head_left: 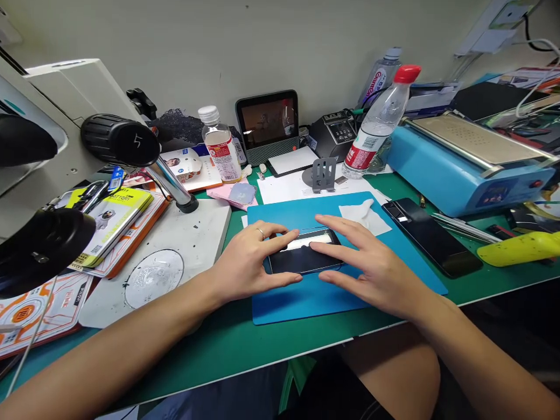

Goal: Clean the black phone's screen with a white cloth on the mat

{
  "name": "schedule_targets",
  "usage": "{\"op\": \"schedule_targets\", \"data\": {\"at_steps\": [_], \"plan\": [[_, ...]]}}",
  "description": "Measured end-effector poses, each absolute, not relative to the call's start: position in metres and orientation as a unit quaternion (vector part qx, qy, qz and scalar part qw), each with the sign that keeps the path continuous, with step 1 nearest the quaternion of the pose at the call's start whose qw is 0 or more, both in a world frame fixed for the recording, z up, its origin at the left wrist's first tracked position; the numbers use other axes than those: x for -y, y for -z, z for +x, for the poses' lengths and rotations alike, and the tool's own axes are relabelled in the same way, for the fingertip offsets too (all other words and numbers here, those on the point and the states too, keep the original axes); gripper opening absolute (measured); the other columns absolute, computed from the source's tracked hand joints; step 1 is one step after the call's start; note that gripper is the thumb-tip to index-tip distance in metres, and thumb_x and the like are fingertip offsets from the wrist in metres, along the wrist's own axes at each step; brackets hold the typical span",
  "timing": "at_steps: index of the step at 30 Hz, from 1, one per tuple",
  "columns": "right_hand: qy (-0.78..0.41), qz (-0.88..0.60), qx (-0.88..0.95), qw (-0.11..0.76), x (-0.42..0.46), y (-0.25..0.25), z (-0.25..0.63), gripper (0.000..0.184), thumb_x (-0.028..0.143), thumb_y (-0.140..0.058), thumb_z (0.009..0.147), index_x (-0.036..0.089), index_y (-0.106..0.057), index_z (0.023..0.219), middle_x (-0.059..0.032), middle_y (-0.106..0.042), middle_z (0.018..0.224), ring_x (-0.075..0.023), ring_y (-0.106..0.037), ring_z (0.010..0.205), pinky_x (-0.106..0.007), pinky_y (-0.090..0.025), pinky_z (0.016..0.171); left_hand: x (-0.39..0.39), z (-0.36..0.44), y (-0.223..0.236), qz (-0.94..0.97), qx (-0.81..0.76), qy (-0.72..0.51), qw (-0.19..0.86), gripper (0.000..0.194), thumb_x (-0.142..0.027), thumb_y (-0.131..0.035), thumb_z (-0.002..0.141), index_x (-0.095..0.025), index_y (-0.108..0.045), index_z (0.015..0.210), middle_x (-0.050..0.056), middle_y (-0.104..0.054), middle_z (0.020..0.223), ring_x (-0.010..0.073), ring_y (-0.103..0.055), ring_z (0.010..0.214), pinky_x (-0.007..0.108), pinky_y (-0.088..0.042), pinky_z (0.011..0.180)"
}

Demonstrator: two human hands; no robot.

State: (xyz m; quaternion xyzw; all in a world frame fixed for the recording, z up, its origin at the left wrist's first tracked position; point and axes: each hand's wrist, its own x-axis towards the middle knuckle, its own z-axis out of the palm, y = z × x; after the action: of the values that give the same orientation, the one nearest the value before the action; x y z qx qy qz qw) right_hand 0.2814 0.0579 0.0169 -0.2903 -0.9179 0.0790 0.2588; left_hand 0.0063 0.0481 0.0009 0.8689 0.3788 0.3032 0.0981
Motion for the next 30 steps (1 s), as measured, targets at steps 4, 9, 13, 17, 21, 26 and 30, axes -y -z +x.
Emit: {"op": "schedule_targets", "data": {"at_steps": [4, 9, 13, 17, 21, 26, 30], "plan": [[-0.095, -0.288, 0.921, 0.243, -0.066, -0.017, 0.282, 0.031, 0.035, -0.069, 0.094, 0.020, -0.072, 0.122, -0.0169, -0.059, 0.151, -0.0297, -0.058, 0.138, -0.046, -0.053, 0.111, -0.048, 0.007, -0.002, 0.872, -0.379, -0.293, 0.099, 0.061, -0.052, -0.076, 0.086, -0.016, -0.066, 0.135, 0.017, -0.072, 0.125, 0.0294, -0.069, 0.106, 0.044, -0.059, 0.089], [-0.133, -0.271, 0.924, 0.236, -0.082, -0.017, 0.296, 0.030, 0.037, -0.072, 0.092, 0.023, -0.072, 0.119, -0.0132, -0.066, 0.143, -0.0287, -0.063, 0.131, -0.046, -0.054, 0.109, -0.048, 0.006, -0.005, 0.870, -0.409, -0.239, 0.139, 0.079, -0.057, -0.076, 0.085, -0.014, -0.051, 0.147, 0.018, -0.067, 0.135, 0.0330, -0.065, 0.118, 0.049, -0.056, 0.098], [-0.214, -0.325, 0.892, 0.228, -0.095, -0.008, 0.319, 0.043, 0.043, -0.076, 0.087, 0.031, -0.068, 0.128, -0.0072, -0.068, 0.142, -0.0286, -0.063, 0.133, -0.046, -0.054, 0.108, -0.049, 0.003, -0.008, 0.859, -0.447, -0.194, 0.154, 0.089, -0.064, -0.075, 0.082, -0.011, -0.046, 0.148, 0.019, -0.064, 0.139, 0.0362, -0.058, 0.127, 0.054, -0.052, 0.106], [-0.279, -0.361, 0.860, 0.227, -0.100, 0.007, 0.334, 0.056, 0.045, -0.079, 0.084, 0.033, -0.063, 0.135, -0.0062, -0.066, 0.144, -0.0300, -0.062, 0.133, -0.049, -0.054, 0.109, -0.050, -0.001, -0.012, 0.852, -0.474, -0.156, 0.161, 0.091, -0.067, -0.077, 0.078, -0.011, -0.049, 0.143, 0.019, -0.061, 0.139, 0.0356, -0.057, 0.128, 0.051, -0.050, 0.107], [-0.307, -0.376, 0.848, 0.213, -0.101, 0.015, 0.336, 0.054, 0.044, -0.078, 0.084, 0.036, -0.061, 0.135, -0.0046, -0.062, 0.150, -0.0312, -0.058, 0.138, -0.051, -0.053, 0.110, -0.052, -0.003, -0.016, 0.843, -0.495, -0.115, 0.175, 0.096, -0.077, -0.077, 0.070, -0.011, -0.053, 0.135, 0.018, -0.061, 0.133, 0.0350, -0.058, 0.122, 0.050, -0.050, 0.105], [-0.295, -0.363, 0.862, 0.195, -0.103, 0.015, 0.330, 0.051, 0.043, -0.075, 0.087, 0.037, -0.059, 0.135, -0.0040, -0.059, 0.152, -0.0323, -0.055, 0.140, -0.052, -0.055, 0.108, -0.054, -0.002, -0.016, 0.844, -0.503, -0.064, 0.173, 0.081, -0.072, -0.077, 0.074, -0.013, -0.059, 0.126, 0.014, -0.063, 0.123, 0.0329, -0.060, 0.113, 0.048, -0.052, 0.097], [-0.280, -0.351, 0.873, 0.188, -0.104, 0.016, 0.328, 0.053, 0.043, -0.074, 0.088, 0.041, -0.058, 0.138, -0.0015, -0.056, 0.155, -0.0324, -0.053, 0.142, -0.049, -0.059, 0.103, -0.056, -0.003, -0.014, 0.845, -0.500, -0.067, 0.178, 0.073, -0.065, -0.076, 0.080, -0.014, -0.059, 0.128, 0.012, -0.063, 0.121, 0.0300, -0.061, 0.109, 0.046, -0.053, 0.093]]}}
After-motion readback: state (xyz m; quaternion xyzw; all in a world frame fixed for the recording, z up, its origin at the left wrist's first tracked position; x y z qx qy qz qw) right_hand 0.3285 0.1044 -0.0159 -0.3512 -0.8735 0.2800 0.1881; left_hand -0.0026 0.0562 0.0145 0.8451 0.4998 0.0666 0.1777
